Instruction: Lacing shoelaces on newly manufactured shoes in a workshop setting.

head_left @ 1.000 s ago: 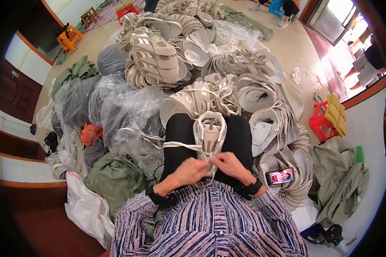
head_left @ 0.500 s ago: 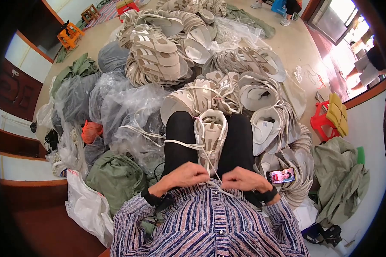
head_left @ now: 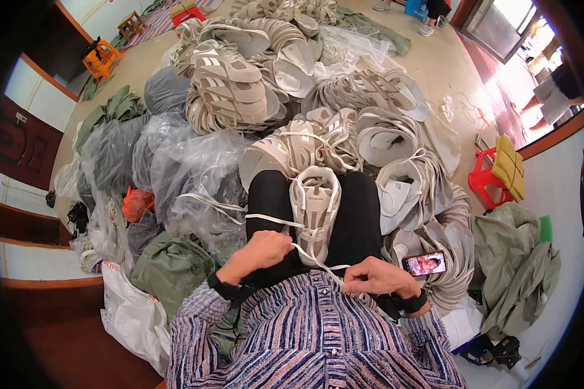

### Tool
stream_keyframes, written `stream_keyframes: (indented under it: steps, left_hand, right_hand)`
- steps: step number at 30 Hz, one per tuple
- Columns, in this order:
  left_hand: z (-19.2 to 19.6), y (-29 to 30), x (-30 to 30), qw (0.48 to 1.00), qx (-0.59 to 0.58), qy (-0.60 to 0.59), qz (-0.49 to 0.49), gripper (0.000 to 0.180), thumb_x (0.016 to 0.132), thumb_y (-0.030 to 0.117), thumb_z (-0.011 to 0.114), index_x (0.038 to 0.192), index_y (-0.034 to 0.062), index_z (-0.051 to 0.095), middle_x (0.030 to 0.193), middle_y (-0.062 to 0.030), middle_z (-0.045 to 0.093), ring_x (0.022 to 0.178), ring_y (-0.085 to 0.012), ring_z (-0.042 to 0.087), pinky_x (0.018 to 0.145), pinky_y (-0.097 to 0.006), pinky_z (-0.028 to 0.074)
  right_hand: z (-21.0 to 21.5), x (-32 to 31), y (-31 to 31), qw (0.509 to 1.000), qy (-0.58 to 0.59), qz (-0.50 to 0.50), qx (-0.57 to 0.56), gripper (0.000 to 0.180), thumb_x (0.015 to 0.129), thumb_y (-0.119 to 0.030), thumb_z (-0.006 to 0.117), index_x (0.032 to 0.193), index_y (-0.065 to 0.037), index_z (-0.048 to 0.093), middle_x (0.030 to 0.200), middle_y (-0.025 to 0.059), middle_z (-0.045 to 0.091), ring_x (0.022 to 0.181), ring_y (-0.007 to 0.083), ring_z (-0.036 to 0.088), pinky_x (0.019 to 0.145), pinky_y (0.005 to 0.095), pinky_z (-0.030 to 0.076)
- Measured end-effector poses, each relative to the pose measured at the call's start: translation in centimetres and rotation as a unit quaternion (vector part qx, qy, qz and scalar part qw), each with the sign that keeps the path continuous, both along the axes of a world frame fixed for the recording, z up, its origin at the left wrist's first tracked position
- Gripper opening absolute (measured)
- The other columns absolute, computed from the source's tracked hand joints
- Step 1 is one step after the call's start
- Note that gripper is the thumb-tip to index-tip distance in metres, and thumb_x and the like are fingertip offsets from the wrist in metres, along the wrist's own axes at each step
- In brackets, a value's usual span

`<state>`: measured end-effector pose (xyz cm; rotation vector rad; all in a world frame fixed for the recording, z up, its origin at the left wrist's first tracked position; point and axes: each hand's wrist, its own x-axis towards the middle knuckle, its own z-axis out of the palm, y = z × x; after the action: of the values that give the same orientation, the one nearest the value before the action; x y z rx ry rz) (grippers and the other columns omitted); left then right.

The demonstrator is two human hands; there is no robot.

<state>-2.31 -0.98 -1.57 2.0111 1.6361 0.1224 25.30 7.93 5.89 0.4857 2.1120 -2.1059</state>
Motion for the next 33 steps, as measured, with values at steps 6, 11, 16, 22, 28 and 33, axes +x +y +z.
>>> stream_keyframes:
  steps: [6,11,16,22,28,33]
  left_hand:
    - [5.8,-0.6,-5.8,0.841,-0.062,-0.432,0.321,0.025,0.086,0.018,0.051,0.068,0.0049,0.061,0.060,-0.0002,0.058,0.051,-0.0059,0.047,0.048,-0.019,0.036]
    - [5.2,0.7,-4.9,0.794,0.186,-0.432,0.384,0.045,0.090,0.009,0.050,0.131,0.0042,0.035,0.093,-0.0071,0.060,0.067,-0.0069,0.051,0.059,-0.018,0.042]
    - [2.4,1.0,1.4,0.833,0.186,-0.374,0.362,0.064,0.084,0.000,0.055,0.139,0.0051,0.024,0.099,-0.0124,0.058,0.066,-0.0112,0.054,0.062,-0.024,0.046]
    - [-1.3,2.2,5.2,0.949,0.166,-0.207,0.172,0.015,0.081,0.010,0.060,0.095,0.0042,0.058,0.090,-0.0128,0.058,0.073,-0.0302,0.060,0.064,-0.036,0.050]
    - [-3.2,3.1,6.7,0.977,0.129,-0.095,0.143,0.017,0.079,0.015,0.062,0.090,0.0042,0.055,0.084,-0.0130,0.055,0.079,-0.0321,0.061,0.065,-0.040,0.050]
    - [-3.9,3.8,7.1,0.981,0.114,-0.058,0.148,0.019,0.078,0.015,0.063,0.087,0.0019,0.053,0.082,-0.0149,0.057,0.075,-0.0330,0.061,0.062,-0.042,0.050]
  right_hand:
    - [-2.2,-1.0,0.4,0.994,-0.093,0.060,0.018,0.020,0.084,-0.020,0.063,0.077,-0.001,0.061,0.057,0.0018,0.054,0.050,0.0076,0.046,0.048,0.0277,0.037]
    - [0.8,-0.9,2.9,0.973,-0.031,-0.227,0.032,0.014,0.088,-0.014,0.055,0.085,-0.001,0.061,0.064,0.0039,0.060,0.053,0.0128,0.055,0.051,0.0259,0.046]
    - [6.1,-3.8,5.6,0.774,0.350,-0.526,-0.046,0.037,0.088,0.001,0.050,0.123,0.000,0.041,0.116,0.0127,0.052,0.103,0.0198,0.052,0.086,0.0312,0.047]
    - [-7.3,-3.6,2.1,0.923,0.007,-0.381,0.053,0.009,0.084,-0.003,0.058,0.091,0.001,0.061,0.073,0.0027,0.061,0.063,0.0082,0.056,0.058,0.0227,0.047]
    - [-10.0,-3.2,0.5,0.921,-0.078,-0.381,0.008,0.012,0.084,-0.006,0.058,0.093,0.001,0.060,0.076,0.0045,0.063,0.065,0.0090,0.059,0.058,0.0228,0.050]
    - [-10.2,-2.8,0.4,0.926,-0.082,-0.367,0.002,0.012,0.084,-0.006,0.057,0.094,0.001,0.060,0.078,0.0048,0.064,0.066,0.0092,0.060,0.058,0.0229,0.050]
